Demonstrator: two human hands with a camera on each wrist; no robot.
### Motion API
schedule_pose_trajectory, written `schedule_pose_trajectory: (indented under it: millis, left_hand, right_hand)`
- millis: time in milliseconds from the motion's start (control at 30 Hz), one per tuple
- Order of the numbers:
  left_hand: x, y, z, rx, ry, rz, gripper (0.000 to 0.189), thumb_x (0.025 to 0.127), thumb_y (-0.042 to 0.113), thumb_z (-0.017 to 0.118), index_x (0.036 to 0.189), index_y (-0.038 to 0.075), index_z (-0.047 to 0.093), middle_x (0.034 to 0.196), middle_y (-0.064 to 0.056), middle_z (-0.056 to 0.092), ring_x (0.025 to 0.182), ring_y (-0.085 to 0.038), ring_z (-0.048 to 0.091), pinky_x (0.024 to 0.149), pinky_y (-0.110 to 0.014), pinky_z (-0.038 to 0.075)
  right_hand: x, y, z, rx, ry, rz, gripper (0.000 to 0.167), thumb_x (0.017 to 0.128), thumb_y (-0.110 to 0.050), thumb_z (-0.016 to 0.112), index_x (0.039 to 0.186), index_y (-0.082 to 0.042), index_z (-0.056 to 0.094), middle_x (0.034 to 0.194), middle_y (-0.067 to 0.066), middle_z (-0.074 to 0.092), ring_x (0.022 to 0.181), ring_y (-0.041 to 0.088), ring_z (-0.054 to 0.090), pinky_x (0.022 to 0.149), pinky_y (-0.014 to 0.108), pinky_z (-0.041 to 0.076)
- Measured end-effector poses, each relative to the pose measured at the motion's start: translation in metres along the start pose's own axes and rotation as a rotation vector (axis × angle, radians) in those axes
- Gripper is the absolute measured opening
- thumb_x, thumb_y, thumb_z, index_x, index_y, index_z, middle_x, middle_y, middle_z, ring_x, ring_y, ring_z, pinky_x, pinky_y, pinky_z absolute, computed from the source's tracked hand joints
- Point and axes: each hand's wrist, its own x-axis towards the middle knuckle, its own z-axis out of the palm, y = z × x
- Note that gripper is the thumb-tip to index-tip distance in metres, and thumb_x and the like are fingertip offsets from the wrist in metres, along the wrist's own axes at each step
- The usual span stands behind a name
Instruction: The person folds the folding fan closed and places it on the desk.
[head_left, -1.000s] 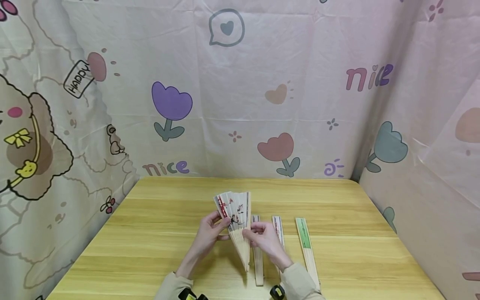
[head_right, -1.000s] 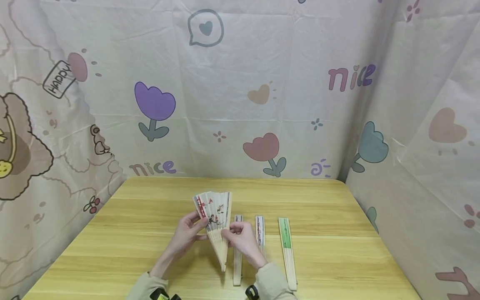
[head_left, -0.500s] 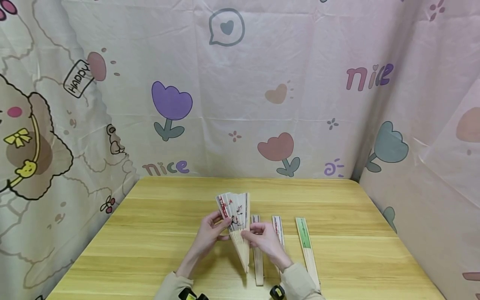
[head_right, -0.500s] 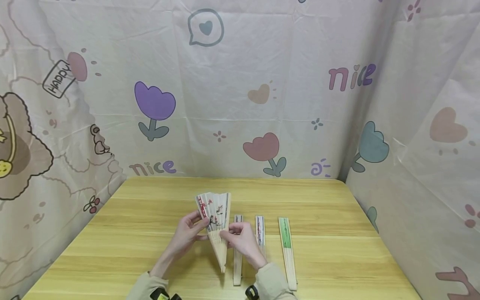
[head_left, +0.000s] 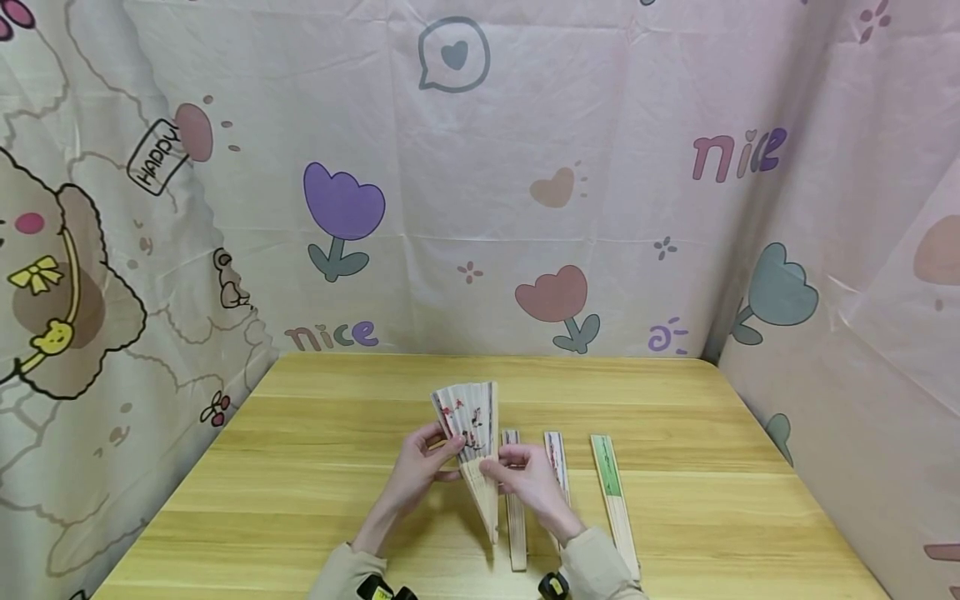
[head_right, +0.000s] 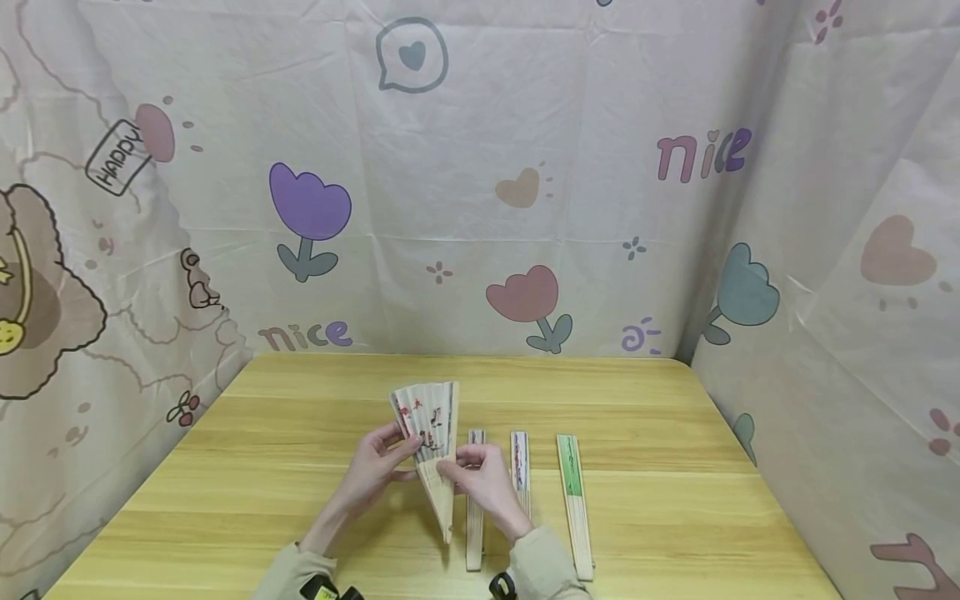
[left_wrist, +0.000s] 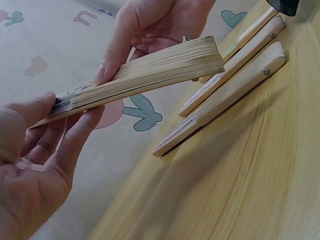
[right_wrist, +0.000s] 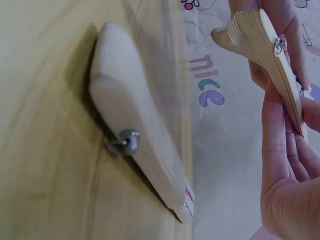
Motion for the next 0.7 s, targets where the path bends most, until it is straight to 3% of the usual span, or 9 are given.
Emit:
schedule_pose_trajectory:
  millis: [400, 700]
  left_hand:
    - [0.0031, -0.0017, 0.0021, 0.032, 0.025, -0.020, 0.042, 0.097, 0.009, 0.065, 0.131, -0.013, 0.052, 0.109, -0.002, 0.066, 0.093, -0.014, 0.070, 0.078, -0.038, 0.068]
    - [0.0023, 0.0001, 0.0029, 0.057, 0.019, -0.012, 0.044, 0.094, 0.007, 0.068, 0.128, -0.016, 0.051, 0.100, 0.002, 0.067, 0.087, -0.011, 0.072, 0.075, -0.035, 0.068]
  right_hand:
    - [-0.0017, -0.0039, 0.0014, 0.016, -0.025, -0.008, 0.031, 0.087, -0.010, 0.077, 0.107, 0.013, 0.068, 0.089, 0.011, 0.076, 0.071, 0.006, 0.065, 0.065, 0.022, 0.064]
    - [-0.0026, -0.0057, 0.0022, 0.038, -0.009, 0.014, 0.031, 0.086, -0.007, 0.078, 0.106, 0.014, 0.067, 0.084, 0.004, 0.074, 0.069, 0.006, 0.064, 0.064, 0.021, 0.063]
